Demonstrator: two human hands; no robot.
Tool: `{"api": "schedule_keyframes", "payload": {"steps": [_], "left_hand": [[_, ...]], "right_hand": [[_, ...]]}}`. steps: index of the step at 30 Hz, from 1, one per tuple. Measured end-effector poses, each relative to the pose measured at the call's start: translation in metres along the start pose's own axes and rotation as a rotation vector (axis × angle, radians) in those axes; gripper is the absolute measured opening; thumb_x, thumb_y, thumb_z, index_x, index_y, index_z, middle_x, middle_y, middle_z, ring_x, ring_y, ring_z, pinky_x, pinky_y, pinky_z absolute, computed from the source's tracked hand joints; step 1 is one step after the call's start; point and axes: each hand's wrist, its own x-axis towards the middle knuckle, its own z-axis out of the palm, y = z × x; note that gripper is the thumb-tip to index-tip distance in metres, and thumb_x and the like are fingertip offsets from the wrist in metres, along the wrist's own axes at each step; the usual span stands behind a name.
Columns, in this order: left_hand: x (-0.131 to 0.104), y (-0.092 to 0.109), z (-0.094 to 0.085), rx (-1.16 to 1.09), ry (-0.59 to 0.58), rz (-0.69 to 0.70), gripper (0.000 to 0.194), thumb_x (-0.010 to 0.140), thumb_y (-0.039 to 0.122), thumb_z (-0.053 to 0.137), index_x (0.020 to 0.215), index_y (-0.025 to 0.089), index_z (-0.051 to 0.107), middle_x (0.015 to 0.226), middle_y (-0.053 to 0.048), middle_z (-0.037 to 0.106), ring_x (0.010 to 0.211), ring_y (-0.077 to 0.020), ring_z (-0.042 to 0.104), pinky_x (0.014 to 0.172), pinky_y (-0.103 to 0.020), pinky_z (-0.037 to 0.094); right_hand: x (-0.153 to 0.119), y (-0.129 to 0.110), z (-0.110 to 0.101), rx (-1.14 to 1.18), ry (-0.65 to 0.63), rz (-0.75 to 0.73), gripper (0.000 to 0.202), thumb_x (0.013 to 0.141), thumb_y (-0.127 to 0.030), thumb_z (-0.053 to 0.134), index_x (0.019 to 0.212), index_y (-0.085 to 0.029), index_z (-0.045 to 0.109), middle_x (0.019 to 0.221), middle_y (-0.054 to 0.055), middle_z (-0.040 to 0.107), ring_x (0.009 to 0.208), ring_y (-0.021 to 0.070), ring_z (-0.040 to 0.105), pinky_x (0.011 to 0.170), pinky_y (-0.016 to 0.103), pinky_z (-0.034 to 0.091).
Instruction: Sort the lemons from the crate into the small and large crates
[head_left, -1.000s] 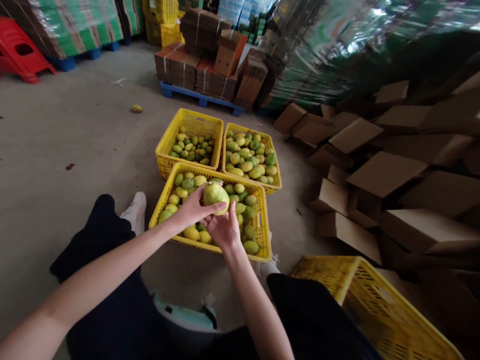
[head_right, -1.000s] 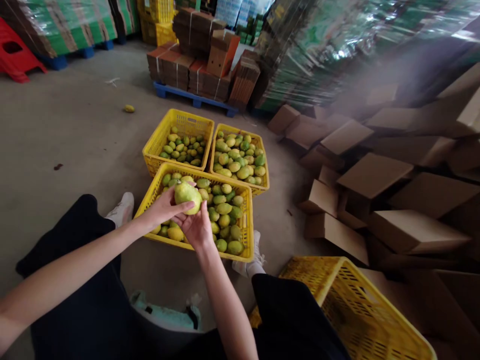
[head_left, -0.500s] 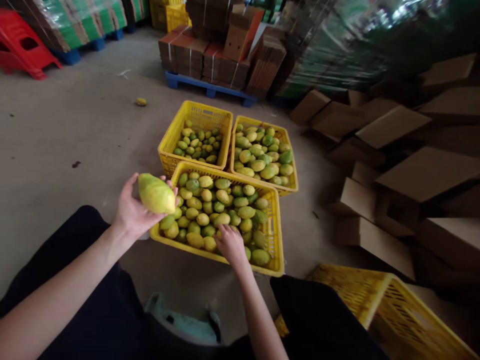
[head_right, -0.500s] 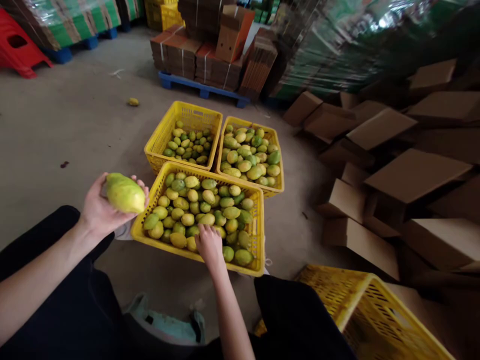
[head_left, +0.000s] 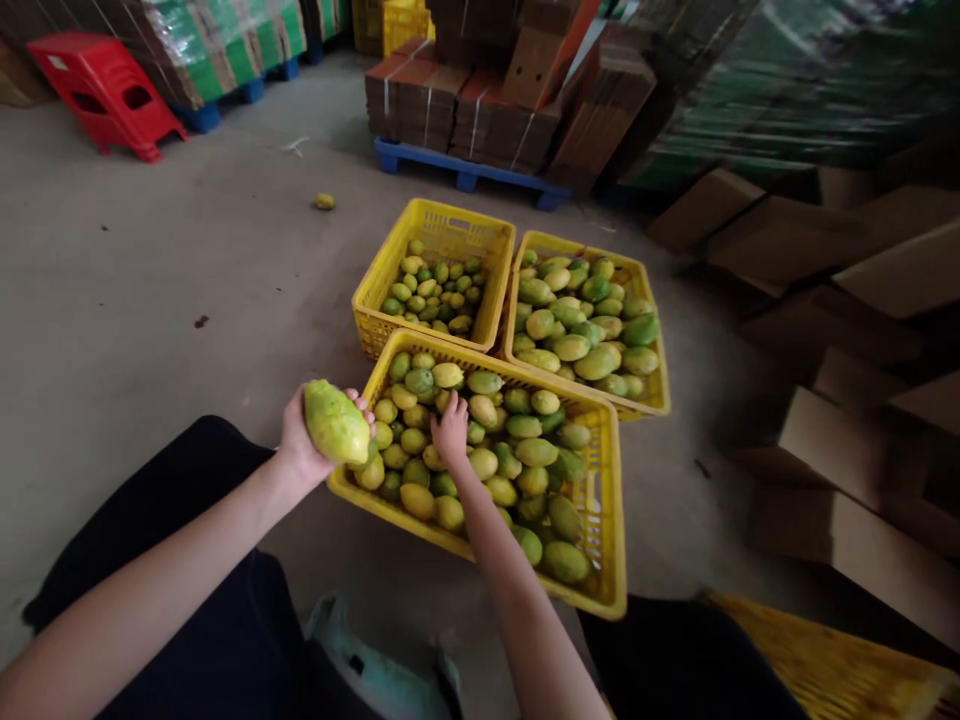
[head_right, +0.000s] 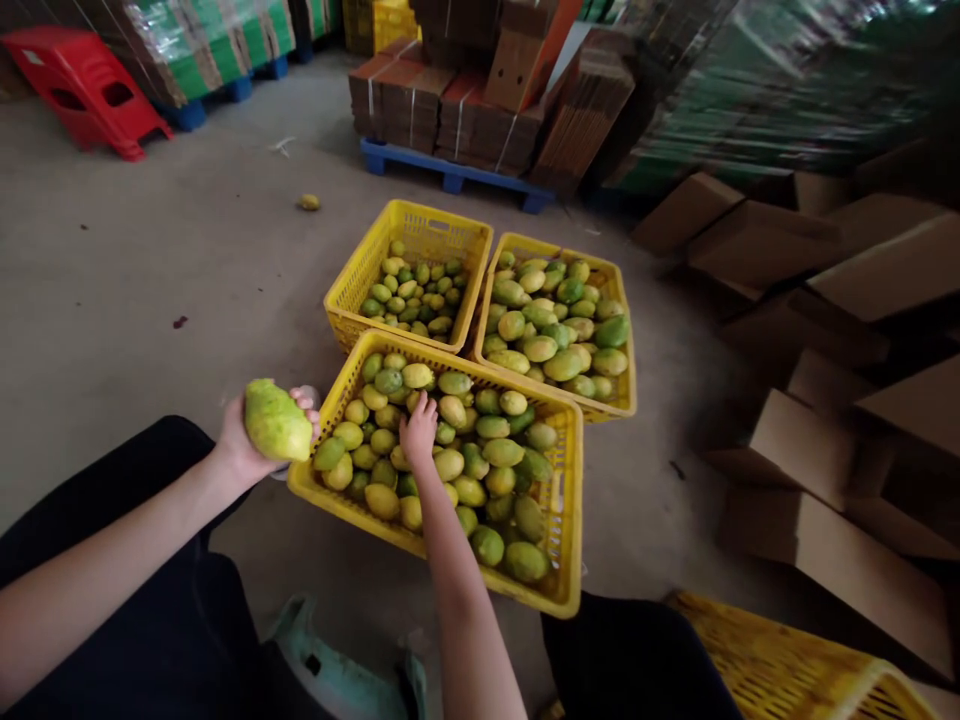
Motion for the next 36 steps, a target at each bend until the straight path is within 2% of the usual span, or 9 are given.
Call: {"api": "schedule_keyframes", "payload": {"steps": [5,10,15,19,22,25,29,33,36], "left_hand": [[0.002,-0.003,0.015,-0.52,0.02,-0.101,0.046,0.094,0.043,0.029,0.073,0.016,0.058,0.066,-0.007,0.06,0.059,-0.0195,0.063,0.056,-0.034,0.056],[-0.005,0.0,0.02,-0.64,0.14,-0.012,0.039,0.092,0.042,0.041,0.101,0.013,0.065,0.086,-0.011,0.071,0.078,-0.0257,0.072,0.068,-0.038,0.06],[-0.023,0.005,0.032,-0.66,-0.074,0.002,0.045,0.096,0.046,0.044,0.117,0.012,0.062,0.091,-0.012,0.073,0.083,-0.0227,0.073,0.072,-0.032,0.062],[-0.034,0.004,0.047,-0.513,-0.337,0.006,0.047,0.099,0.051,0.039,0.106,0.015,0.068,0.078,-0.007,0.07,0.066,-0.0158,0.069,0.061,-0.025,0.059],[-0.034,-0.006,0.059,-0.384,-0.494,0.067,0.045,0.098,0.05,0.042,0.093,0.015,0.069,0.078,-0.006,0.07,0.064,-0.0175,0.069,0.059,-0.03,0.06],[-0.028,-0.025,0.071,-0.289,-0.571,0.04,0.047,0.095,0.056,0.049,0.082,0.014,0.067,0.073,-0.006,0.068,0.059,-0.0183,0.068,0.054,-0.03,0.058],[-0.019,-0.053,0.088,-0.199,-0.548,0.038,0.047,0.091,0.055,0.057,0.068,0.014,0.063,0.064,-0.005,0.066,0.058,-0.0176,0.067,0.056,-0.029,0.057],[-0.015,-0.063,0.1,-0.102,-0.503,0.198,0.043,0.086,0.053,0.063,0.066,0.015,0.065,0.062,-0.005,0.067,0.07,-0.0207,0.072,0.065,-0.028,0.057],[-0.014,-0.055,0.103,0.012,-0.533,0.452,0.044,0.082,0.057,0.066,0.066,0.016,0.069,0.065,-0.005,0.069,0.073,-0.0214,0.072,0.069,-0.029,0.056]], "right_hand": [[0.001,-0.004,-0.01,0.197,0.043,0.091,0.044,0.067,-0.024,0.07,0.108,-0.018,0.056,0.112,0.013,0.062,0.112,0.0345,0.058,0.1,0.05,0.047],[-0.043,-0.027,-0.044,0.5,-0.112,0.116,0.043,0.062,-0.046,0.076,0.092,-0.024,0.054,0.084,0.0,0.065,0.075,0.0202,0.063,0.066,0.033,0.054],[-0.082,-0.069,-0.107,0.902,-0.165,0.149,0.062,0.053,-0.047,0.087,0.099,-0.026,0.051,0.077,-0.005,0.064,0.06,0.0127,0.059,0.048,0.022,0.044],[-0.104,-0.093,-0.173,1.045,-0.24,0.091,0.059,0.053,-0.041,0.092,0.094,-0.025,0.053,0.085,-0.003,0.066,0.071,0.0144,0.065,0.057,0.025,0.053],[-0.127,-0.091,-0.2,1.008,-0.046,0.011,0.066,0.048,-0.033,0.096,0.09,-0.027,0.046,0.087,-0.005,0.065,0.078,0.0172,0.069,0.071,0.032,0.059],[-0.147,-0.079,-0.205,0.919,0.188,-0.095,0.063,0.053,-0.035,0.095,0.095,-0.028,0.048,0.093,-0.005,0.064,0.082,0.018,0.069,0.077,0.035,0.06],[-0.154,-0.077,-0.202,0.773,0.157,-0.226,0.053,0.062,-0.046,0.09,0.102,-0.025,0.062,0.096,0.002,0.07,0.09,0.0228,0.069,0.083,0.04,0.06],[-0.15,-0.092,-0.204,0.677,0.196,-0.413,0.052,0.066,-0.04,0.089,0.109,-0.025,0.065,0.111,0.006,0.072,0.107,0.0267,0.068,0.095,0.044,0.058],[-0.151,-0.1,-0.204,0.642,0.29,-0.522,0.047,0.075,-0.031,0.083,0.116,-0.027,0.061,0.119,0.007,0.07,0.117,0.0258,0.066,0.101,0.045,0.056]]}}
